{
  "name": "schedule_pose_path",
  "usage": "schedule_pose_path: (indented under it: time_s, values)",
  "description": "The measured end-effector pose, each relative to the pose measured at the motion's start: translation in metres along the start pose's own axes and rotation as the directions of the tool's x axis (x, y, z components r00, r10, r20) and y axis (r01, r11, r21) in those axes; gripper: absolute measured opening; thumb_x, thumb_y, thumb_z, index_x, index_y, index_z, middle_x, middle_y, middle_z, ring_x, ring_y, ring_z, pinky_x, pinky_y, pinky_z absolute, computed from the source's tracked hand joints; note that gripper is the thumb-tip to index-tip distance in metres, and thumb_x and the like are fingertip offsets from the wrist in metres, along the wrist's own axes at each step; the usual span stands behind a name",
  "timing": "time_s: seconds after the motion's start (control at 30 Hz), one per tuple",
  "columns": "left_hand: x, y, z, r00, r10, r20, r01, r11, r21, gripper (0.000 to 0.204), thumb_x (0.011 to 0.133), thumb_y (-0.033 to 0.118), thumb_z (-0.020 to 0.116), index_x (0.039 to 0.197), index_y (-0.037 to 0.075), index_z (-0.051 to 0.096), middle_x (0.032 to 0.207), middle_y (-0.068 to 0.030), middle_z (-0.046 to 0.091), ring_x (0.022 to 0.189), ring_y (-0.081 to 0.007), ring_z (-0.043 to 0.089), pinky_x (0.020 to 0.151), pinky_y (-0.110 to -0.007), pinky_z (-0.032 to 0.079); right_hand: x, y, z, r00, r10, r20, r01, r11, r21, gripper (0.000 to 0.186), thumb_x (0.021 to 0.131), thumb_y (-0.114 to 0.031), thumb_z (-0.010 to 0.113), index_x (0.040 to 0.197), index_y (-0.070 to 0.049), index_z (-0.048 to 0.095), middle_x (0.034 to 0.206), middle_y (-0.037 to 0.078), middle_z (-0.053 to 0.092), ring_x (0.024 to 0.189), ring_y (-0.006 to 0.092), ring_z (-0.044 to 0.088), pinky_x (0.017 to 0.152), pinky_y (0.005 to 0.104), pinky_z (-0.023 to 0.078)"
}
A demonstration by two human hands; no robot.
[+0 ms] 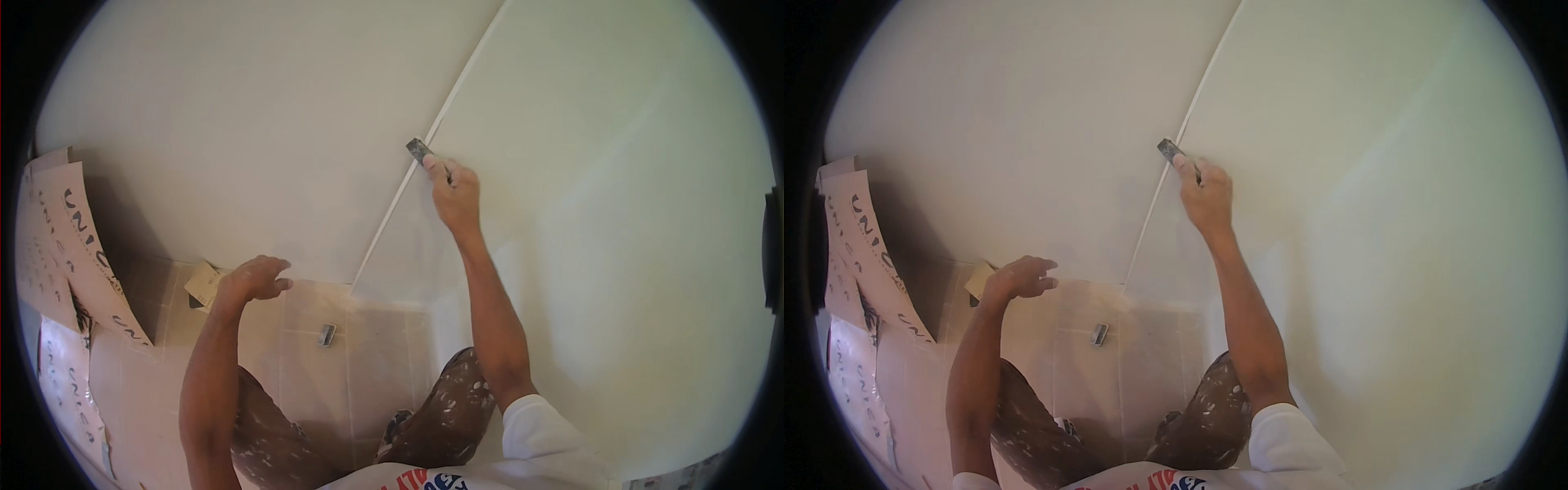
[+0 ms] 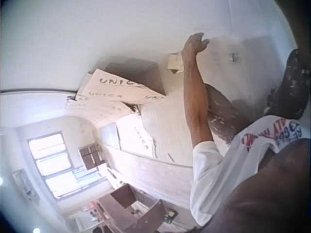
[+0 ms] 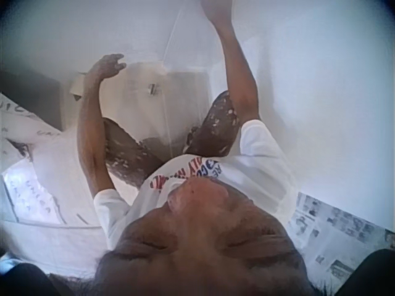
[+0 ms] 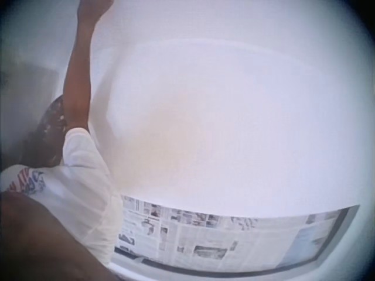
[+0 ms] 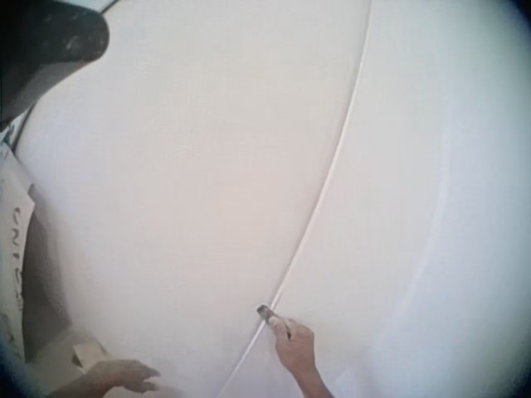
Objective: The person kneels on the floor and uses a putty knife to apply a white compound to the corner joint of a wall. They repeatedly scrape the tool against a container to load material and smooth the corner seam.
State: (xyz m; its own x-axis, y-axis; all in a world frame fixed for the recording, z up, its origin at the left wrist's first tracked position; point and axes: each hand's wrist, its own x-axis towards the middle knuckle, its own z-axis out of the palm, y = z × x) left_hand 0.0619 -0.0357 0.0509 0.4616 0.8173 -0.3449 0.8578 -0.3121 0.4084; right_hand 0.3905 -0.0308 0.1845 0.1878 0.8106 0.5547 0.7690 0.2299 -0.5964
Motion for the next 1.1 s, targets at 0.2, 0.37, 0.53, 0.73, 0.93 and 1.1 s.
schedule_pose_path:
  time_s: [0.2, 0.37, 0.53, 0.73, 0.93, 1.1]
  values:
    - [0.019, -0.032, 0.014, 1.0, -0.025, 0.013, 0.023, 0.993, 0.112, 0.052, 0.09, 0.038, 0.059, 0.133, 0.01, 0.054, 0.135, -0.0114, 0.054, 0.128, -0.0297, 0.048, 0.107, -0.041, 0.039, -0.014, 0.023, 0.016, 0.956, -0.278, -0.093, 0.259, 0.95, -0.172, 0.036, 0.094, -0.028, 0.055, 0.07, -0.001, 0.058, 0.065, 0.022, 0.057, 0.06, 0.0416, 0.057, 0.056, 0.0476, 0.042]
    - [0.023, -0.065, 0.011, 0.989, -0.145, -0.039, 0.144, 0.989, -0.019, 0.053, 0.087, 0.041, 0.061, 0.131, 0.012, 0.057, 0.136, -0.0109, 0.054, 0.129, -0.0291, 0.047, 0.106, -0.041, 0.04, -0.008, 0.026, 0.013, 0.935, -0.302, -0.185, 0.251, 0.934, -0.256, 0.035, 0.094, -0.029, 0.055, 0.072, -0.003, 0.058, 0.066, 0.022, 0.059, 0.057, 0.043, 0.058, 0.053, 0.0522, 0.043]
    - [0.027, -0.123, 0.032, 0.967, -0.246, -0.059, 0.24, 0.966, -0.092, 0.055, 0.084, 0.041, 0.064, 0.128, 0.009, 0.059, 0.133, -0.0135, 0.056, 0.126, -0.0307, 0.05, 0.105, -0.042, 0.04, -0.013, 0.027, 0.016, 0.941, -0.312, -0.131, 0.26, 0.915, -0.308, 0.036, 0.093, -0.029, 0.056, 0.068, -0.003, 0.055, 0.059, 0.021, 0.056, 0.054, 0.0416, 0.057, 0.049, 0.0503, 0.041]
    - [0.029, -0.126, 0.044, 0.987, -0.139, -0.08, 0.139, 0.99, -0.005, 0.057, 0.083, 0.042, 0.063, 0.126, 0.005, 0.06, 0.127, -0.0174, 0.059, 0.122, -0.0332, 0.053, 0.102, -0.042, 0.042, -0.015, 0.016, 0.015, 0.947, -0.294, -0.127, 0.267, 0.944, -0.195, 0.04, 0.094, -0.028, 0.057, 0.066, -0.001, 0.051, 0.057, 0.02, 0.053, 0.052, 0.0393, 0.053, 0.049, 0.046, 0.039]
    - [0.017, -0.082, 0.022, 0.988, -0.143, -0.061, 0.14, 0.989, -0.057, 0.056, 0.085, 0.04, 0.063, 0.128, 0.004, 0.059, 0.128, -0.0186, 0.059, 0.122, -0.0336, 0.053, 0.103, -0.042, 0.042, 0.007, -0.021, -0.006, 0.964, -0.157, -0.216, 0.149, 0.987, -0.052, 0.038, 0.092, -0.028, 0.06, 0.066, -0.002, 0.052, 0.058, 0.021, 0.053, 0.051, 0.0395, 0.053, 0.049, 0.0467, 0.04]
    - [0.018, -0.081, 0.024, 0.988, -0.144, -0.06, 0.145, 0.989, 0.001, 0.057, 0.084, 0.039, 0.064, 0.129, 0.005, 0.058, 0.128, -0.0175, 0.059, 0.122, -0.0331, 0.053, 0.103, -0.042, 0.042, -0.015, 0.035, 0.02, 0.872, -0.45, -0.193, 0.378, 0.87, -0.317, 0.037, 0.092, -0.028, 0.06, 0.065, -0.003, 0.052, 0.057, 0.02, 0.053, 0.051, 0.0395, 0.053, 0.048, 0.0469, 0.039]
